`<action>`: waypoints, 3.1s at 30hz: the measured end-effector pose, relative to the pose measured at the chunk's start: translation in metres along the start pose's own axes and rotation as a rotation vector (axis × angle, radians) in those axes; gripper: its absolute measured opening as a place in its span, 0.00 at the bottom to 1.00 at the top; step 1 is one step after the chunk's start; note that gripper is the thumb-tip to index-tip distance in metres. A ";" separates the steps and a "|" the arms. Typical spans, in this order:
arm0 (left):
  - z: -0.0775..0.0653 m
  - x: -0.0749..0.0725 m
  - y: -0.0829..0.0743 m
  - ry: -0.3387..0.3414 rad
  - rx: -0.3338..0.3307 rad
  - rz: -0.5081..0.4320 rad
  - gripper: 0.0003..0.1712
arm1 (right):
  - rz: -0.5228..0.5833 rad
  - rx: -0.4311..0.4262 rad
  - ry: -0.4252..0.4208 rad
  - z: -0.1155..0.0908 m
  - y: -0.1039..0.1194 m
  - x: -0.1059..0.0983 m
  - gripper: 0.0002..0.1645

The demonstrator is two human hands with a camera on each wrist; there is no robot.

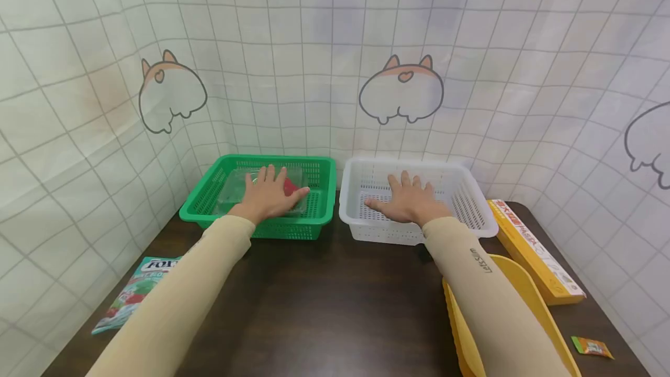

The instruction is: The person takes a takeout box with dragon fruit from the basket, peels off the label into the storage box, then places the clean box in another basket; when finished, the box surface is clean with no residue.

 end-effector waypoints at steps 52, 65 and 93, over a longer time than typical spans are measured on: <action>-0.055 0.064 0.131 -0.636 -0.365 -0.465 0.34 | 0.963 -0.232 -0.579 0.006 0.138 0.085 0.09; -0.060 0.070 0.126 -0.742 -0.351 -0.530 0.32 | 0.883 -0.099 -0.372 0.047 0.145 0.075 0.17; -0.054 0.082 0.113 -0.929 -0.423 -0.746 0.19 | 0.854 0.172 -0.002 0.090 0.164 0.074 0.43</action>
Point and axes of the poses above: each hand's wrist, its own z-axis towards the middle knuckle, its own x-axis out of the palm, y = z × x, the point moved 2 cm from there along z, towards the middle knuckle, and after that the axes turned 1 degree about y, right-handed, at the moved point
